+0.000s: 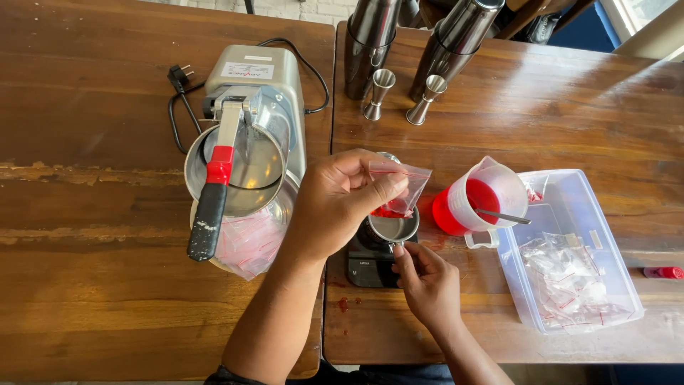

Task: The person stirs a red liquid in a plastic cup using a metal spoon. They then pour the liquid into a small metal cup placed on a digital scale. Finally, they transfer the liquid from the metal cup into small plastic bags and seal them.

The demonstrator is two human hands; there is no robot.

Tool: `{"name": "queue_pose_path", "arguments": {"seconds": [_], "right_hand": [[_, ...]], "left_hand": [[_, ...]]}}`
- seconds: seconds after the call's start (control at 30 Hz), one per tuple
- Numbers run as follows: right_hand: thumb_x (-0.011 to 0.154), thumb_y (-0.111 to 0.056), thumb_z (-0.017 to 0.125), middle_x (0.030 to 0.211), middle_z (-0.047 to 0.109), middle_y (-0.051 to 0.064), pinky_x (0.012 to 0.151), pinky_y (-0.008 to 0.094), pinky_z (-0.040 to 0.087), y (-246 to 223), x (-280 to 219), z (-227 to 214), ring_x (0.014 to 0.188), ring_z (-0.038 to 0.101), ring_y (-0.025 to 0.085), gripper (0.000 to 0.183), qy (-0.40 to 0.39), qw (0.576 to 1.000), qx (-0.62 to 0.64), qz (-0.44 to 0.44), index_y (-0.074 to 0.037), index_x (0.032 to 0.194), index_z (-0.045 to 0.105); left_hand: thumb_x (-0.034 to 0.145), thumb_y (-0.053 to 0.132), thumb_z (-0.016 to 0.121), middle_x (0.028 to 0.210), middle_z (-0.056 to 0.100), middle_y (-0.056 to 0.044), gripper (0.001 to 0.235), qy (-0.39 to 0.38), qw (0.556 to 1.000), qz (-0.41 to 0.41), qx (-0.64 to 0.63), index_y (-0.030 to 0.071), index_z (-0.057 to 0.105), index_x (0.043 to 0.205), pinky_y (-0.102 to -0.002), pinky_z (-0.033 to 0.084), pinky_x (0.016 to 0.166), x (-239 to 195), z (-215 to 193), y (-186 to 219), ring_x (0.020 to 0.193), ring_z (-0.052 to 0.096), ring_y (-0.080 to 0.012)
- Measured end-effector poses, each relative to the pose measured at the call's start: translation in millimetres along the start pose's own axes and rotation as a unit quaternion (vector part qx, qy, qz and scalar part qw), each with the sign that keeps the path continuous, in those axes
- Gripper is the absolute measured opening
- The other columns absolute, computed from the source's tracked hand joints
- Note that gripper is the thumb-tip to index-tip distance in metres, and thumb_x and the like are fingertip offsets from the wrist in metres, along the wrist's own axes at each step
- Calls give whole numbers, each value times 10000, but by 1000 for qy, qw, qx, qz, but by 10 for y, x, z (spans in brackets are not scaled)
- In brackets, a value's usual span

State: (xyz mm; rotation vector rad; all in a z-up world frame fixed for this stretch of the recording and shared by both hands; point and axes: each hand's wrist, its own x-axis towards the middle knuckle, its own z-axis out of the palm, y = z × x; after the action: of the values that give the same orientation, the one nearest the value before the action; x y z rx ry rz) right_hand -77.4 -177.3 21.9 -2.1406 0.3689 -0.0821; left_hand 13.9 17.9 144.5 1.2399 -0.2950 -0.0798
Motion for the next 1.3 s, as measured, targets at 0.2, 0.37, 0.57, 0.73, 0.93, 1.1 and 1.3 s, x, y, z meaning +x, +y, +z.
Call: {"name": "queue_pose_path", "arguments": {"seconds": [0.2,0.37,0.57,0.73,0.93,1.1,1.3], "right_hand": [[1022,-358,814,680,751,-35,634,265,514,83,-36,-276,611,637,56,234,110,977,-64,-173,-132,990,867],[1042,-243,766,927,815,109,749,253,577,-449,131,-737,821,743,136,332,13,971,116,-207,21,1241,785],[1081,-186,705,1195,765,165,1056,346,566,-1121,404,-866,1085,701,229,431,-49,918,104,-379,86,1415,690],[1086,-76,723,1152,838,167,979,302,660,-1189,478,-732,1071,806,212,167,-61,914,189,-354,50,1196,730],[1089,-79,718,1048,821,160,858,277,651,-1135,536,-705,938,793,196,140,-62,909,227,-344,41,1160,711],[1076,-68,734,991,793,123,792,263,575,-1131,579,-749,847,734,171,82,-49,901,214,-374,12,1073,717],[1081,-71,714,960,775,120,717,267,529,-1130,602,-743,772,674,163,87,-61,881,236,-406,14,1077,695]], "left_hand": [[1019,184,834,1057,749,-41,152,-18,997,65,22,53,836,1096,-300,728,907,-14,6,-52,962,802,-167],[1022,184,831,1061,845,-50,161,-31,998,42,33,46,842,1103,-253,664,894,-45,30,47,982,787,-120],[1008,239,843,986,826,-4,190,-45,997,20,56,69,863,1091,-226,603,797,-68,18,114,886,746,-88],[1030,150,835,1056,845,-59,172,-74,997,17,6,45,865,1163,-244,659,886,-80,19,195,972,806,-137],[985,273,866,1040,862,-4,185,-8,990,59,129,121,876,1091,-232,627,860,-132,103,250,943,779,-81],[1023,237,820,1086,849,-50,187,-13,970,144,196,100,846,1147,-275,676,909,-155,167,296,1012,812,-149],[1062,192,785,1068,809,-64,120,16,955,204,215,91,830,1111,-286,678,914,-174,223,301,1024,797,-175]]}}
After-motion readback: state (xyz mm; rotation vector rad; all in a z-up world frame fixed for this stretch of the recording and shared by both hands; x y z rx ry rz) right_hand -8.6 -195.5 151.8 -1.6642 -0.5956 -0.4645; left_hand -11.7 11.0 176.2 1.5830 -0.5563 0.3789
